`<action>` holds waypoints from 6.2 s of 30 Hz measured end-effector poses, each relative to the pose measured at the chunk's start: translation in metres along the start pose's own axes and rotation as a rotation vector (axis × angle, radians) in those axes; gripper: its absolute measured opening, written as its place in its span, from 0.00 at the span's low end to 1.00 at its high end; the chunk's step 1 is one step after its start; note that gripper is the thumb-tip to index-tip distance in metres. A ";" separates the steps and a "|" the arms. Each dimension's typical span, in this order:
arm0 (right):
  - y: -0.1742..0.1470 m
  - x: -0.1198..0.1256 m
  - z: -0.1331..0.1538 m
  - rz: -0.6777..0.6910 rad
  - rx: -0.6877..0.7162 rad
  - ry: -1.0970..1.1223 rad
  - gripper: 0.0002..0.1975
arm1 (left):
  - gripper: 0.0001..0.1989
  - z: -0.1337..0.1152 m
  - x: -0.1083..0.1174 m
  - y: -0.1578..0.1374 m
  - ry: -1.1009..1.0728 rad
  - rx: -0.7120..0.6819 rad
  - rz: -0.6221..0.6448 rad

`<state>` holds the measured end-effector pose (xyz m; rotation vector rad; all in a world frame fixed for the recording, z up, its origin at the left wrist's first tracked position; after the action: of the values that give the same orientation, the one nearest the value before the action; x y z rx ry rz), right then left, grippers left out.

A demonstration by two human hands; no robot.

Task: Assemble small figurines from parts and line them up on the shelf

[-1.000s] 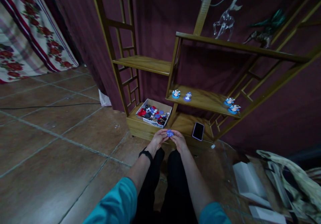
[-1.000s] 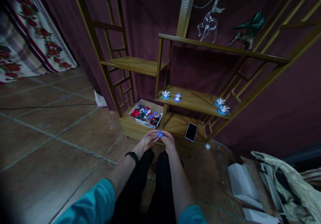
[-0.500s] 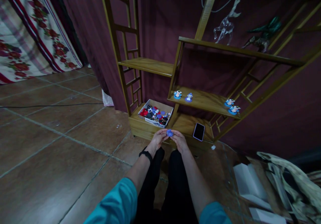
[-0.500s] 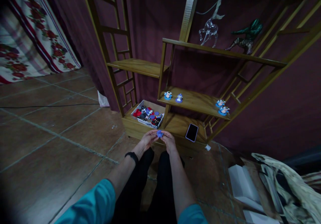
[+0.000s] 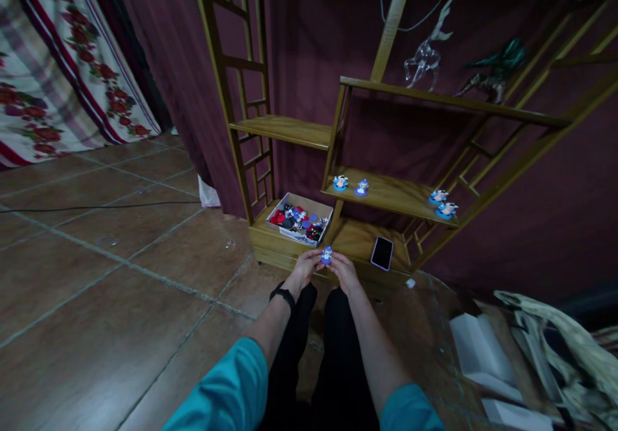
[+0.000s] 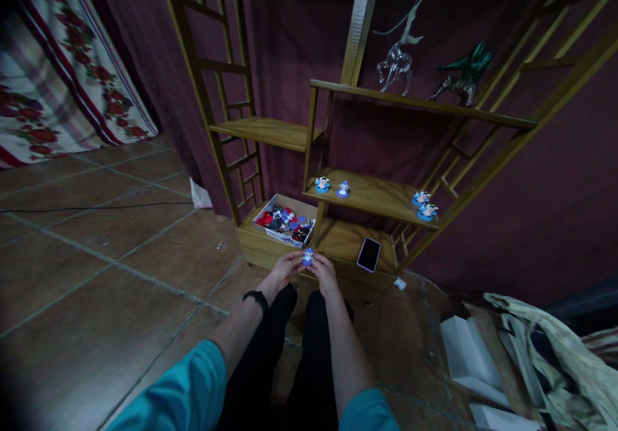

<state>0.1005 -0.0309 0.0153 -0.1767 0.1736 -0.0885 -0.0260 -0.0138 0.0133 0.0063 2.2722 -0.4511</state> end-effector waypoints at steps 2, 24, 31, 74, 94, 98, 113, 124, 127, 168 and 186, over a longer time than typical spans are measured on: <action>0.001 0.000 -0.001 -0.010 0.011 0.005 0.16 | 0.06 0.000 -0.001 -0.001 0.016 -0.008 -0.011; 0.006 0.003 -0.009 -0.065 0.031 -0.003 0.13 | 0.04 0.001 0.001 0.001 0.073 0.009 -0.038; 0.005 0.002 -0.008 -0.075 0.023 -0.012 0.11 | 0.03 0.005 0.005 0.006 0.096 -0.044 -0.020; 0.004 0.001 -0.007 -0.044 -0.060 -0.008 0.14 | 0.07 0.002 0.000 -0.003 0.036 -0.040 -0.043; 0.003 0.002 -0.009 -0.020 -0.026 -0.041 0.16 | 0.12 0.001 0.004 -0.003 0.016 -0.090 0.011; 0.003 0.003 -0.009 -0.016 -0.017 -0.049 0.16 | 0.11 0.001 0.004 -0.003 0.021 -0.083 0.011; 0.000 0.003 -0.004 0.016 -0.067 -0.007 0.12 | 0.10 0.001 0.004 0.001 0.085 -0.164 0.005; 0.001 0.005 -0.004 0.096 -0.073 0.062 0.14 | 0.13 0.001 0.004 0.001 0.055 -0.120 0.038; 0.001 0.003 -0.003 0.069 -0.049 0.075 0.13 | 0.15 0.002 0.004 0.001 0.086 -0.066 0.096; 0.003 0.002 -0.007 -0.047 -0.012 -0.030 0.16 | 0.12 0.002 0.003 0.000 0.121 -0.052 0.073; 0.004 0.003 -0.007 0.001 0.018 -0.037 0.19 | 0.15 0.002 0.000 -0.005 0.070 -0.035 -0.010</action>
<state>0.1025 -0.0287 0.0070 -0.1601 0.1360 -0.0855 -0.0251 -0.0188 0.0136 -0.0067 2.3493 -0.4227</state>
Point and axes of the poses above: each hand's wrist, its own y-axis towards the middle knuckle, its own x-axis out of the back of the hand, z = x × y, the point moved 1 cm from there along y, towards the middle knuckle, and after that the axes turned 14 degrees about -y, right-handed, at the moved point
